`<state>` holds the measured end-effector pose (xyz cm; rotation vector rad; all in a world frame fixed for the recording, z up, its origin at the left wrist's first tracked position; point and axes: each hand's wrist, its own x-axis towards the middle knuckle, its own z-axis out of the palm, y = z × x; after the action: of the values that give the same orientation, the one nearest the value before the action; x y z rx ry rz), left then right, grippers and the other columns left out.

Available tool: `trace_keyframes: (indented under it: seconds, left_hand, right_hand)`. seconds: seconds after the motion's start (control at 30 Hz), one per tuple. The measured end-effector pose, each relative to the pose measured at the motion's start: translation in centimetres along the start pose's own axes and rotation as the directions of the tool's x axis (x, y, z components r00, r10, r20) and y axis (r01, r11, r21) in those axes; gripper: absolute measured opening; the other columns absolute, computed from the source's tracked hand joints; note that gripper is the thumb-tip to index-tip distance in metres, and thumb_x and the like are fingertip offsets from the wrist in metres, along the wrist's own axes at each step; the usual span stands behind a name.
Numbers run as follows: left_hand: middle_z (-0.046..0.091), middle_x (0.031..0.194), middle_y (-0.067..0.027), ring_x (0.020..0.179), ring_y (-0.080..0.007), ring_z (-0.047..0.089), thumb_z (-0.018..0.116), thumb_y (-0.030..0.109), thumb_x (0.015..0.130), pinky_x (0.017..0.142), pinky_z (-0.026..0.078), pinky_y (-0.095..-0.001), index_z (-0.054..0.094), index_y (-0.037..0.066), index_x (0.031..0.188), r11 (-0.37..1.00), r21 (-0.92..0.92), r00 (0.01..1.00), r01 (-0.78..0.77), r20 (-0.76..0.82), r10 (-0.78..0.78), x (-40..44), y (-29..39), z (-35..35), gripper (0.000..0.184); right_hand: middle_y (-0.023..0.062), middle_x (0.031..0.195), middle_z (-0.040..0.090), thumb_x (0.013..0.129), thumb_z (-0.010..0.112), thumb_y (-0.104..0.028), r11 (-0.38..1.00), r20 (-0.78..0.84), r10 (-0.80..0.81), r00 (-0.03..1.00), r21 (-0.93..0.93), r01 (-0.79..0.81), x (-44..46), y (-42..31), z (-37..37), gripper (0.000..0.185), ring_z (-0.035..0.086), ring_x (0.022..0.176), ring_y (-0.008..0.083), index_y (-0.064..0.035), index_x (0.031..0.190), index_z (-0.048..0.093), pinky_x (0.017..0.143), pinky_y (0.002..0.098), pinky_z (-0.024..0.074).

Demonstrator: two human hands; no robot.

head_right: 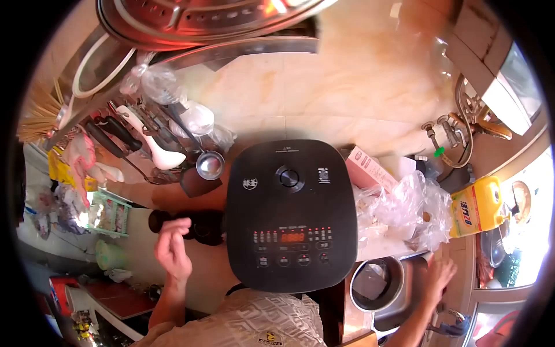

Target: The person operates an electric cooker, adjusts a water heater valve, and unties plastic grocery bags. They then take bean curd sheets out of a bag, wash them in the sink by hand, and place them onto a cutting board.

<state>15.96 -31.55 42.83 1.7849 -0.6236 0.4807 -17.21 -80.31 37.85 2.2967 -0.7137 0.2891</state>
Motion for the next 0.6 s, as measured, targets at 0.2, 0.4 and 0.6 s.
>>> trace_keyframes:
  seconds: [0.2,0.4,0.6]
  left_hand:
    - [0.068,0.103,-0.0131,0.092,-0.0282,0.063,0.061,0.003,0.071,0.081,0.048,-0.0430,0.049,0.008,0.071,0.925,-0.164,0.869,-0.343,0.320,0.379,0.8,3.4,1.2,0.013]
    - [0.068,0.102,-0.0083,0.102,-0.0261,0.059,0.066,0.020,0.074,0.102,0.027,-0.0554,0.046,0.009,0.056,0.863,-0.104,0.709,-0.495,0.526,0.470,2.0,5.8,3.6,0.029]
    - [0.068,0.100,-0.0074,0.100,-0.0248,0.058,0.066,0.024,0.072,0.103,0.026,-0.0587,0.050,0.007,0.055,0.861,-0.037,0.695,-0.507,0.573,0.434,1.7,5.9,4.8,0.030]
  right_hand:
    - [0.0120,0.084,0.066,0.086,0.064,-0.016,0.431,0.463,0.257,0.848,0.731,-0.529,1.8,-9.5,-12.3,0.022,0.062,0.067,0.0165,0.0036,0.095,0.064,0.060,0.0299,0.0479]
    - [0.0102,0.086,0.066,0.085,0.064,-0.011,0.267,0.495,0.246,0.833,0.791,-0.550,2.2,-9.9,-15.0,0.019,0.062,0.069,0.0156,0.0033,0.098,0.064,0.062,0.0270,0.0490]
    - [0.0098,0.083,0.065,0.086,0.063,-0.009,0.225,0.494,0.220,0.841,0.813,-0.537,1.3,-9.8,-13.0,0.017,0.062,0.069,0.0148,0.0036,0.097,0.064,0.064,0.0266,0.0489]
